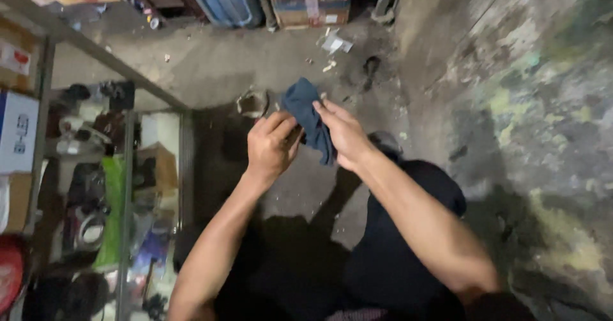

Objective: Cleaning and wiping metal bolts one by one using a blue cloth.

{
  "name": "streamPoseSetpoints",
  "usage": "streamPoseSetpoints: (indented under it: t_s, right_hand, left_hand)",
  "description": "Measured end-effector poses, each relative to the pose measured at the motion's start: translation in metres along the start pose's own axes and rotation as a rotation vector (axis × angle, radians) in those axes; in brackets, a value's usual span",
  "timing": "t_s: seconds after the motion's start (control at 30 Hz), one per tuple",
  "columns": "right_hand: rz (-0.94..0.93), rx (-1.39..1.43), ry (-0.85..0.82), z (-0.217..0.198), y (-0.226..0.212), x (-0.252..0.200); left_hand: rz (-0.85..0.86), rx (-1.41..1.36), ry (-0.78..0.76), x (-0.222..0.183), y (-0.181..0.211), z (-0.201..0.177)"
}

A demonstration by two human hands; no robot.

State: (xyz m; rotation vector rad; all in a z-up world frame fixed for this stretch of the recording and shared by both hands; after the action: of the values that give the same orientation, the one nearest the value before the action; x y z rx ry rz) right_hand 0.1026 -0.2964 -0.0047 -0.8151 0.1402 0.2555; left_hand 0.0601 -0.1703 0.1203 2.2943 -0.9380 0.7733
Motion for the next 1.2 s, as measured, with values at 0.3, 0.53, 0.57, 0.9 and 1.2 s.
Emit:
streamPoseSetpoints:
  t_s: [0.3,0.53,0.57,0.9,1.2]
  right_hand:
    - [0.021,0.003,-0.044,0.032,0.023,-0.007]
    - [-0.009,-0.132,-0.005,0.020,0.061,0.013]
    - [-0.058,-0.266,0.000,0.024,0.052,0.011]
    - [-0.248,-0.644,-0.117,0.045,0.025,0.013]
    - [-0.229,-0.849,-0.088,0.057,0.008,-0.006]
  left_hand:
    - [0.040,0.095,0.114,-0.013,-0.003,-0.030]
    - [0.033,0.165,0.102,-0.031,-0.013,-0.022]
    - [-0.036,0.118,0.118,-0.031,-0.017,-0.024]
    - [-0.229,0.012,0.238,-0.037,-0.033,-0.035]
    - [-0.338,-0.029,0.285,-0.041,-0.041,-0.032]
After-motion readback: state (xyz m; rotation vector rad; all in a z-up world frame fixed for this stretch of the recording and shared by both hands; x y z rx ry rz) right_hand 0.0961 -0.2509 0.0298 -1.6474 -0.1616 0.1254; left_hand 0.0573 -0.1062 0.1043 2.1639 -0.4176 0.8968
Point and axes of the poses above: each hand's wrist, its own x-axis towards the middle knuckle, its own z-axis out of the palm, y = z × x, the point moved 10 cm from there along x, towards the middle knuckle, and after that the axes turned 2 degrees about x, right-handed, at the moved point
